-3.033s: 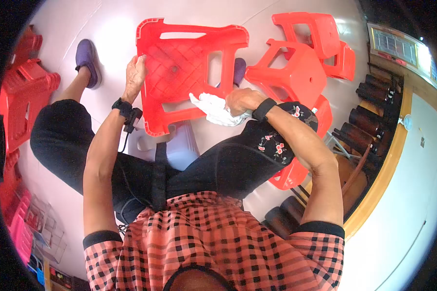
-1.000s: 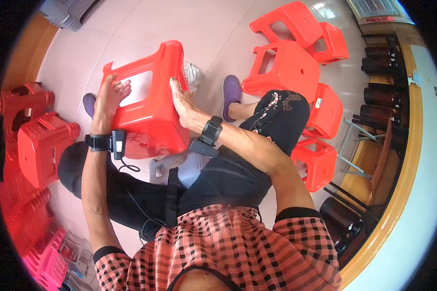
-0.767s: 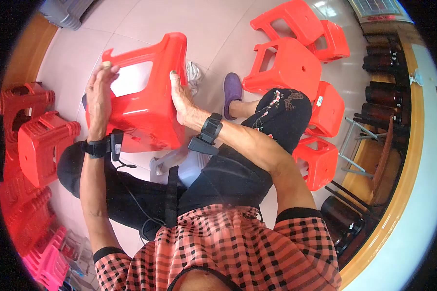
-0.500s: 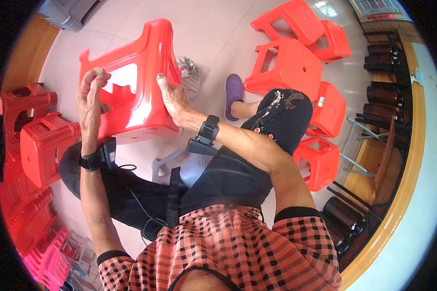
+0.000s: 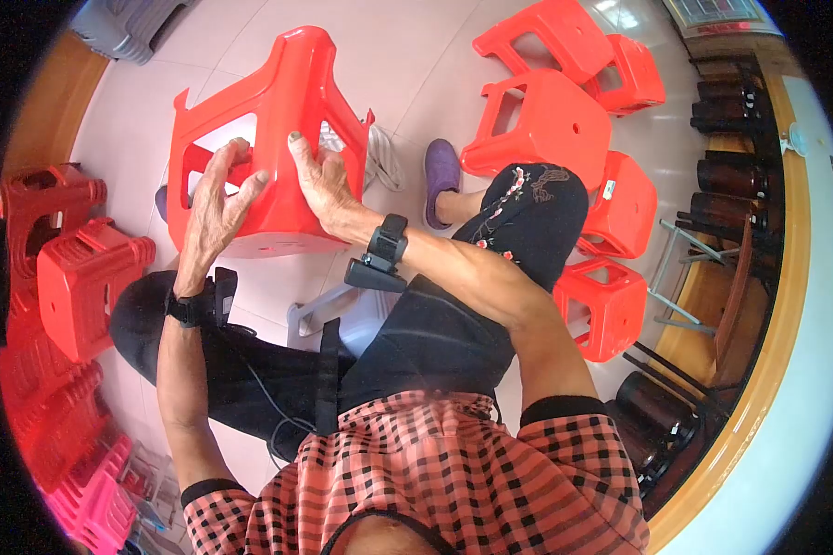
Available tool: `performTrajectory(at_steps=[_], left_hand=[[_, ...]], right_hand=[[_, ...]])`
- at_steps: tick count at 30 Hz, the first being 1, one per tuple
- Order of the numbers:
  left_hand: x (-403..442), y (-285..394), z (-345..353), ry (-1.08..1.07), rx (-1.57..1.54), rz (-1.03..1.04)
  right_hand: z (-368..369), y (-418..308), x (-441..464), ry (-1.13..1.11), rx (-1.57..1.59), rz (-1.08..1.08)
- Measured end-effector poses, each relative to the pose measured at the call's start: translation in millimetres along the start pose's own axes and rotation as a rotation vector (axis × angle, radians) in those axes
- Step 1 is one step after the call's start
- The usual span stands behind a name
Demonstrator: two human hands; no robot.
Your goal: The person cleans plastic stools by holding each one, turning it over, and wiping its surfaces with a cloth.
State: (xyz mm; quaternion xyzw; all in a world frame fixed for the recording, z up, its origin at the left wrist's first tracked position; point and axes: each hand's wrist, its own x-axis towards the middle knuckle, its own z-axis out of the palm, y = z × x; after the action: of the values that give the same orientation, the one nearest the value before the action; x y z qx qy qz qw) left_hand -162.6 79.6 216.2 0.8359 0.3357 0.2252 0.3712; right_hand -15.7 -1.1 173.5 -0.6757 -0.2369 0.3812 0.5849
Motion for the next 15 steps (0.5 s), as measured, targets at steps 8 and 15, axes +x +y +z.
performTrajectory(at_steps=[8, 15], left_hand=[[6, 9, -14, 0.294, -0.037, 0.017], [4, -32, -8, 0.329, -0.252, -0.12]], right_hand=[[-11, -5, 49, 0.192, 0.176, 0.227], [-55, 20, 192, 0.146, 0.84, 0.249]])
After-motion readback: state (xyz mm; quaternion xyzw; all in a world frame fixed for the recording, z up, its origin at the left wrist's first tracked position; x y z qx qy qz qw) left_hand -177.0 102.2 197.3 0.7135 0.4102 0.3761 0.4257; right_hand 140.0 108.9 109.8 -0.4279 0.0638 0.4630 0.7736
